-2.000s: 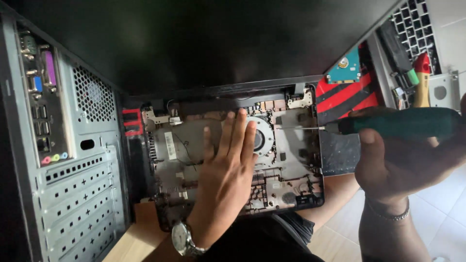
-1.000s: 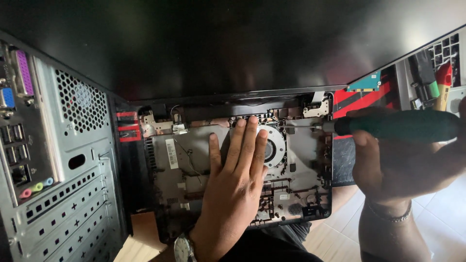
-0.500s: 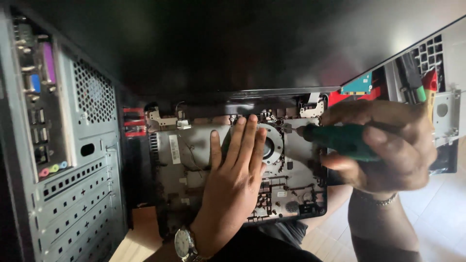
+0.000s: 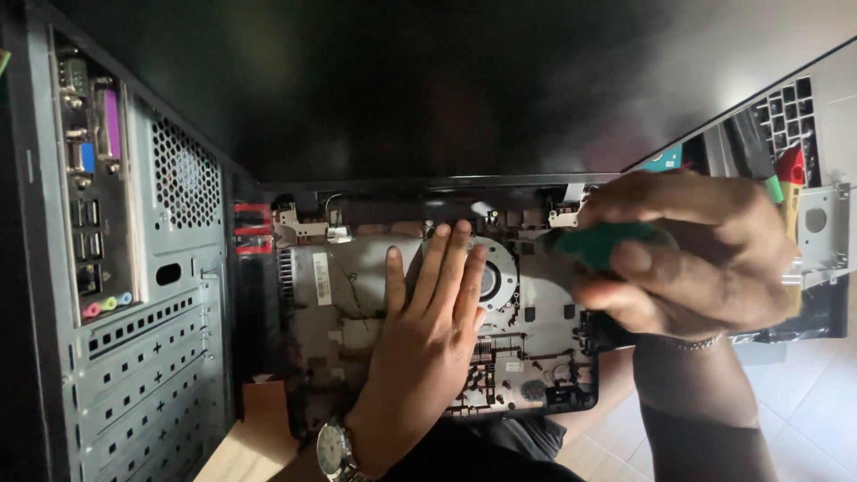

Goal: Installing a cooling fan into a laptop after cleaning the area with a brush.

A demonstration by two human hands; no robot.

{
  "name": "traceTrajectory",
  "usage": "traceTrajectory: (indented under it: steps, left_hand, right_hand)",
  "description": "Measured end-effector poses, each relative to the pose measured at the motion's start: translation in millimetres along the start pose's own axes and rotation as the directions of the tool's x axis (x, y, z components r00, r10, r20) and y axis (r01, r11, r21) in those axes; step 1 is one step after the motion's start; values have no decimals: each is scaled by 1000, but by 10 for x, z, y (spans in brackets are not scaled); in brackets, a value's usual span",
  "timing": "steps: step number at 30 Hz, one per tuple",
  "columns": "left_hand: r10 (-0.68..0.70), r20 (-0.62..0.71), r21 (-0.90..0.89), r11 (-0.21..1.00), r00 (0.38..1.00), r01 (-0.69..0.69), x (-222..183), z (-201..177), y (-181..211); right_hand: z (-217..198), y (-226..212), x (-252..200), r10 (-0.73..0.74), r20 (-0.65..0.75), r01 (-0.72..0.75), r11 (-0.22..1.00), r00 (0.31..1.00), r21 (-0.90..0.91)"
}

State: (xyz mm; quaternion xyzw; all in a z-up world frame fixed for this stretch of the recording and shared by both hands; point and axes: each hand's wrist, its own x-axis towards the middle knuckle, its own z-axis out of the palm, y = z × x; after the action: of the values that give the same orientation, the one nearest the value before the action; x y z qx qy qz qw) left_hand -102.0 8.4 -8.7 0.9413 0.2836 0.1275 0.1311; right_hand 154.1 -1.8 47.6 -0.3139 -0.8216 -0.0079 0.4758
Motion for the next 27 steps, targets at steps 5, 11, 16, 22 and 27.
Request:
traceTrajectory:
  steps: [5, 11, 16, 22, 27]
  left_hand:
    - [-6, 23, -5, 1000, 1000, 6, -4, 31, 1]
    - [10, 1, -3, 1000, 1000, -10, -3, 17, -3]
    - [5, -48, 42, 999, 999, -3, -22, 50, 10]
    - [32, -23, -4, 999, 999, -32, -30, 38, 10]
    - [42, -29, 37, 998, 999, -41, -28, 38, 28]
  right_hand:
    - [62, -24, -185, 103, -23, -100, 987, 994, 124]
    - [133, -104, -104, 147, -111, -143, 989, 983, 43]
    - [13, -109, -27, 44, -50, -44, 999, 998, 4]
    - [19, -407, 124, 227, -81, -239, 950, 971, -201]
    - [158, -593, 217, 263, -118, -278, 951, 958, -134]
